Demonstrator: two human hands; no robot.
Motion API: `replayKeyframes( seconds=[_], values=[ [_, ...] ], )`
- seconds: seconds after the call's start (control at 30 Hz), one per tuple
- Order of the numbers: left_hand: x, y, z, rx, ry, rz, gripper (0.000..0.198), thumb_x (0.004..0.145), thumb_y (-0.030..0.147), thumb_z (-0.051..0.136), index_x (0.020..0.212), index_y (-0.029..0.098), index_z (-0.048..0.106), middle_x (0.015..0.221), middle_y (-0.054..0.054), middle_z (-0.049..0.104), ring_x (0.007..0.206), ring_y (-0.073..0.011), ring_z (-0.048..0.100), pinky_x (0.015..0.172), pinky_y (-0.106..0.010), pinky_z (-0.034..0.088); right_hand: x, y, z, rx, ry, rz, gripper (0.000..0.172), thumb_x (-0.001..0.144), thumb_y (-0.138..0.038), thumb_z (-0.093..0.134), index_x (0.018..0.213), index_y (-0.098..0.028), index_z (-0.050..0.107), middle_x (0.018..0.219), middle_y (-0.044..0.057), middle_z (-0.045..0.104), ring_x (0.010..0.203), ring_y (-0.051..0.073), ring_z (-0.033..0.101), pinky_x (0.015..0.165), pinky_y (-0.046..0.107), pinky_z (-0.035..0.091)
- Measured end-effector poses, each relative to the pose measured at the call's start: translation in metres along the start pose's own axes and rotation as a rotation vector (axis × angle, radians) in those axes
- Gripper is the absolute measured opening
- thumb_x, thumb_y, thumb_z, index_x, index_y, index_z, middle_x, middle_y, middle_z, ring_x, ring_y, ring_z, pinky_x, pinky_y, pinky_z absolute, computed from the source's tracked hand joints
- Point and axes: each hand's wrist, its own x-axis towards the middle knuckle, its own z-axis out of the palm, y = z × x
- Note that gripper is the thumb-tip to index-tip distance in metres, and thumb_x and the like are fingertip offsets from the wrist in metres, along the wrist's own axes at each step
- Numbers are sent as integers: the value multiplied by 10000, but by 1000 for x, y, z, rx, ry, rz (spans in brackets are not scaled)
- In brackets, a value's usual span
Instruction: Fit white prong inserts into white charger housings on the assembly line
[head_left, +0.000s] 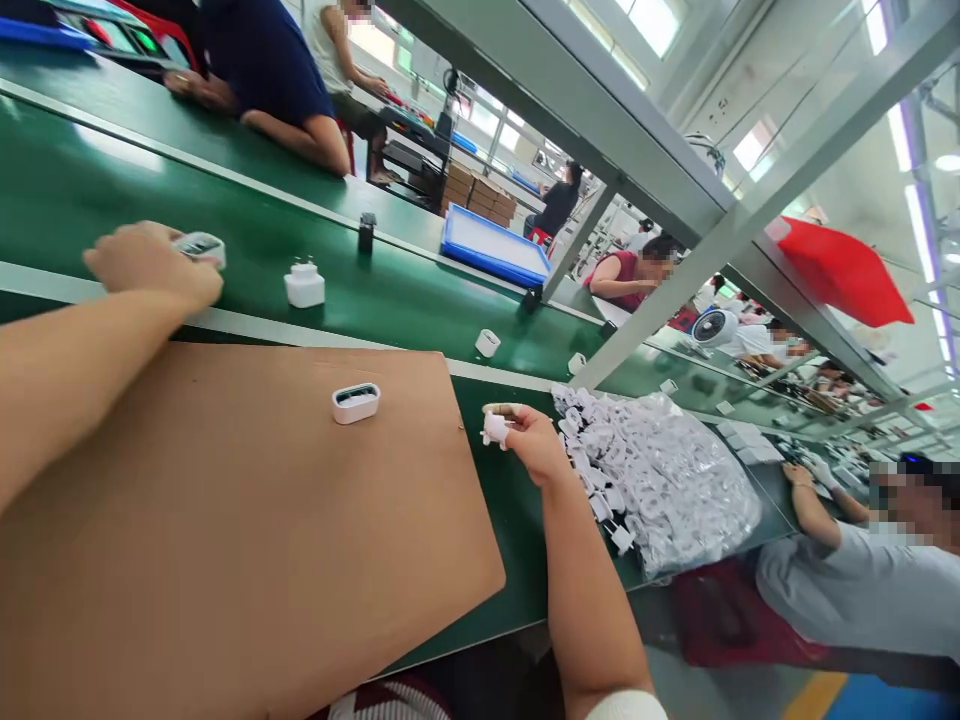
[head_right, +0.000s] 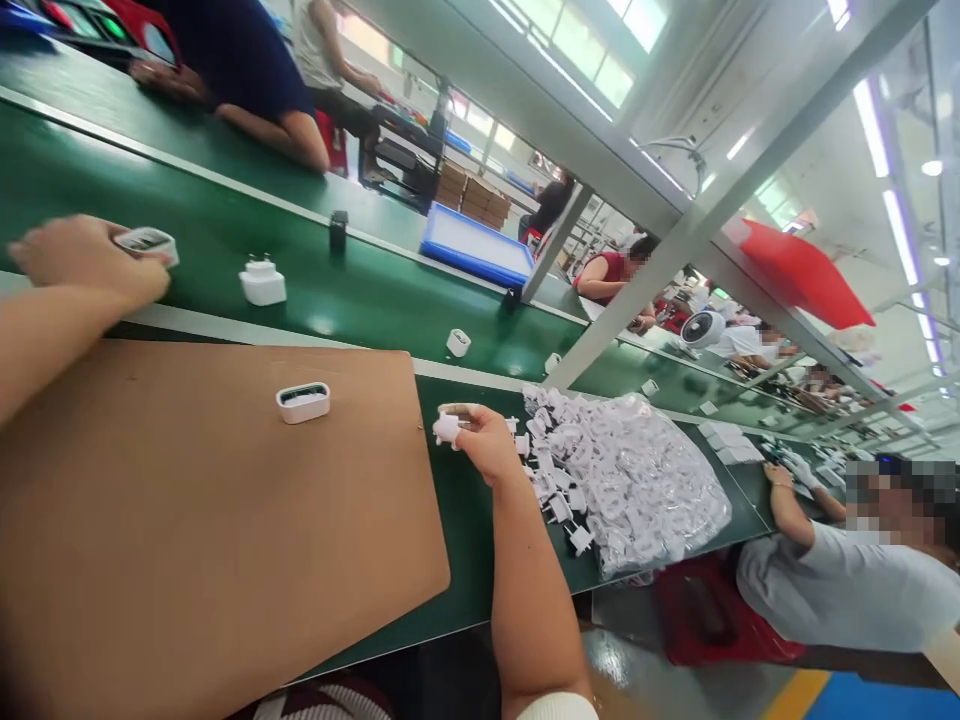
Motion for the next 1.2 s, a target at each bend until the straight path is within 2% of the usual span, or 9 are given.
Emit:
replayKeyframes(
  seconds=[0.1, 0.17, 0.23, 0.33, 0.47, 0.6, 0.77, 0.97, 1.2],
  values=[
    [-35, 38, -10, 76, 118, 31, 891, 857, 836, 380, 1216, 62, 635, 1081, -95, 672, 1204, -338, 608, 844, -446, 311, -2, -2, -1, 56, -52, -17, 482, 609, -378, 867, 1055, -213, 786, 898, 35, 764, 725, 133, 641, 534, 210, 348],
    [-74, 68, -12, 17, 124, 183, 708, 897, 735, 458, 1297, 188, 665, 1126, -46, 699, 1095, -277, 649, 856, -398, 427, -4, -3, 0, 61, -62, -37, 483, 610, -371, 868, 1063, -224, 784, 964, 42, 779, 763, 145, 661, 518, 203, 336],
    [-121, 90, -8, -84, 127, 360, 558, 882, 621, 592, 1241, 207, 697, 1161, -39, 711, 1032, -247, 653, 857, -356, 490, -7, -5, 4, 41, -21, -55, 460, 608, -357, 867, 1038, -223, 777, 996, 47, 781, 783, 152, 667, 514, 202, 359],
    [-190, 105, 9, -281, -315, 670, 347, 935, 434, 608, 1181, 207, 698, 1108, -49, 738, 986, -219, 676, 866, -328, 531, -11, -6, 13, -52, 65, -111, 377, 674, -368, 835, 1016, -225, 767, 960, 43, 774, 778, 157, 656, 514, 217, 403],
    [-241, 108, 35, -373, -553, 658, 353, 973, 509, 535, 1083, 226, 714, 1031, -62, 751, 943, -246, 687, 851, -359, 542, -20, -1, 28, -255, 75, -324, 250, 824, -356, 760, 1047, -243, 770, 1007, 39, 765, 889, 179, 689, 714, 295, 544],
    [-239, 105, 48, -410, -690, 497, 466, 909, 620, 589, 1092, 211, 713, 977, -73, 721, 875, -253, 661, 754, -351, 532, -30, 4, 43, -456, 61, -477, 322, 881, -275, 713, 1202, -254, 728, 1114, 52, 763, 950, 192, 690, 830, 337, 566],
    [-232, 97, 57, -474, -746, 457, 465, 893, 666, 607, 944, 224, 739, 889, -57, 685, 843, -243, 617, 712, -332, 487, -33, 2, 52, -814, 2, -711, 375, 842, -85, 539, 1131, -230, 730, 1053, 73, 739, 991, 226, 639, 872, 363, 555],
    [-234, 93, 66, -483, -741, 481, 429, 901, 628, 589, 844, 224, 719, 858, -66, 661, 786, -230, 608, 663, -331, 459, -29, 2, 54, -1051, -57, -656, 414, 804, -26, 531, 1112, -222, 724, 1012, 83, 693, 975, 251, 592, 857, 377, 530],
    [-232, 103, 51, -442, -750, 462, 399, 885, 566, 582, 763, 200, 683, 790, -63, 608, 709, -210, 582, 620, -333, 410, -30, -1, 62, -1079, -33, -657, 418, 814, -16, 516, 1086, -236, 744, 941, 71, 678, 935, 245, 582, 826, 356, 510]
  ],
)
